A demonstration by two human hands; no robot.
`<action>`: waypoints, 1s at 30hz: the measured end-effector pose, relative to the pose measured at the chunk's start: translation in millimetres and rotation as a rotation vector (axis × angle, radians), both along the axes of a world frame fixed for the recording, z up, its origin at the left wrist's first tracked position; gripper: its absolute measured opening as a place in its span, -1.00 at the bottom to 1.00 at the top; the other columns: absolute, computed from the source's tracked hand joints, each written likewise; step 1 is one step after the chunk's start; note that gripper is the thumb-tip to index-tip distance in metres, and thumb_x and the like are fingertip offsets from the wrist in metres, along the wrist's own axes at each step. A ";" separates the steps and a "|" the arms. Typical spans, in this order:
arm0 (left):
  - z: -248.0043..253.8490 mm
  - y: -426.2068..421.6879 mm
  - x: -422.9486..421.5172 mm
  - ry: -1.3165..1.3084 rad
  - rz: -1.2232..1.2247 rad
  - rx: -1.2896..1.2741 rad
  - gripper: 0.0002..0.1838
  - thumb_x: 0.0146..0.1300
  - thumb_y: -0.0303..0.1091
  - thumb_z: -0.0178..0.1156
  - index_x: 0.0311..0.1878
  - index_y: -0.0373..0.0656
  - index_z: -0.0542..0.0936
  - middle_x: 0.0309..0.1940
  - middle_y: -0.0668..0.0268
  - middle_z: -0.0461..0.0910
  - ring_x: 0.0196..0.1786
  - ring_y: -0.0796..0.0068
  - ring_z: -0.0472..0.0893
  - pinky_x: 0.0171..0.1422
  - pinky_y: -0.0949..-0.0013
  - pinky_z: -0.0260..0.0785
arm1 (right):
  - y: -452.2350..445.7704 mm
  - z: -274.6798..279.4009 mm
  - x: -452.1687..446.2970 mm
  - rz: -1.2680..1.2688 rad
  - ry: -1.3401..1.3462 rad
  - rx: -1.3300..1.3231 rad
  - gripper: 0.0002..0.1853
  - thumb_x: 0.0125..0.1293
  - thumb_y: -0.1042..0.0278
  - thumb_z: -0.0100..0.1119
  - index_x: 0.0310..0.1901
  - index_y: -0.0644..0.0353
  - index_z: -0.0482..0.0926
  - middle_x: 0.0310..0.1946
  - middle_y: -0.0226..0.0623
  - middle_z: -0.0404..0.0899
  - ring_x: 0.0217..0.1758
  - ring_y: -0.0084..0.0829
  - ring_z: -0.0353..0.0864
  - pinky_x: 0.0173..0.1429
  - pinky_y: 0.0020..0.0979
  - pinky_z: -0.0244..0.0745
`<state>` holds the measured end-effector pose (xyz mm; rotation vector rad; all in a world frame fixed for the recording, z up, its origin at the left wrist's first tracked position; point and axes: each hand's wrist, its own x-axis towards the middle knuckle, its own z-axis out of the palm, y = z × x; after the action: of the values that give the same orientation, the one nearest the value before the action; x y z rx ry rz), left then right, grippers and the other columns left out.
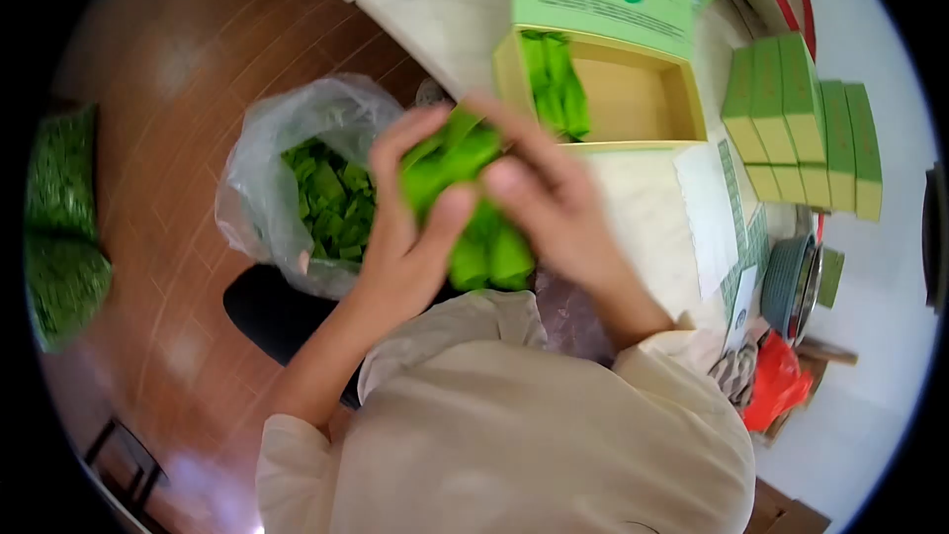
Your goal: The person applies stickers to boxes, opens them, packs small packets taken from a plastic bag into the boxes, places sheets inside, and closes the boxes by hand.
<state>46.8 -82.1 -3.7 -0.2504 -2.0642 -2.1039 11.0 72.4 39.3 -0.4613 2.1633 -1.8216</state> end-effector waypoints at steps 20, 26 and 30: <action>9.6 109.5 -150.6 0.308 0.124 -0.700 -0.58 0.34 0.02 0.04 -0.19 -0.23 0.50 -0.24 0.17 0.50 -0.07 0.13 0.45 0.10 0.16 0.15 | 119.6 -13.2 -107.4 -0.369 -0.064 0.030 -0.54 0.31 0.11 0.18 0.09 0.29 0.54 -0.44 -0.57 0.46 -0.44 -0.75 0.30 -0.34 -0.65 0.23; 5.8 117.2 -155.0 0.368 0.298 -0.900 -0.76 0.21 -0.21 0.22 -0.19 -0.16 0.52 -0.22 0.23 0.48 -0.09 0.16 0.46 0.00 0.18 0.26 | 111.7 -14.4 -105.5 -0.294 0.112 0.333 -0.54 0.34 0.17 0.15 0.18 0.26 0.45 -0.46 -0.37 0.53 -0.44 -0.60 0.42 -0.31 -0.53 0.34; 6.6 118.2 -155.0 0.357 0.376 -1.039 -0.74 0.13 -0.30 0.28 -0.14 -0.13 0.52 -0.24 0.25 0.46 -0.09 0.19 0.47 -0.05 0.19 0.31 | 105.1 -22.9 -103.3 -0.282 0.322 0.521 -0.51 0.35 0.23 0.12 0.27 0.17 0.33 -0.36 -0.07 0.61 -0.37 -0.39 0.58 -0.24 -0.41 0.45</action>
<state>-108.2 36.1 2.9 -0.2993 -2.4910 -0.5925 -92.3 177.5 16.4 -0.3576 2.9256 -1.2751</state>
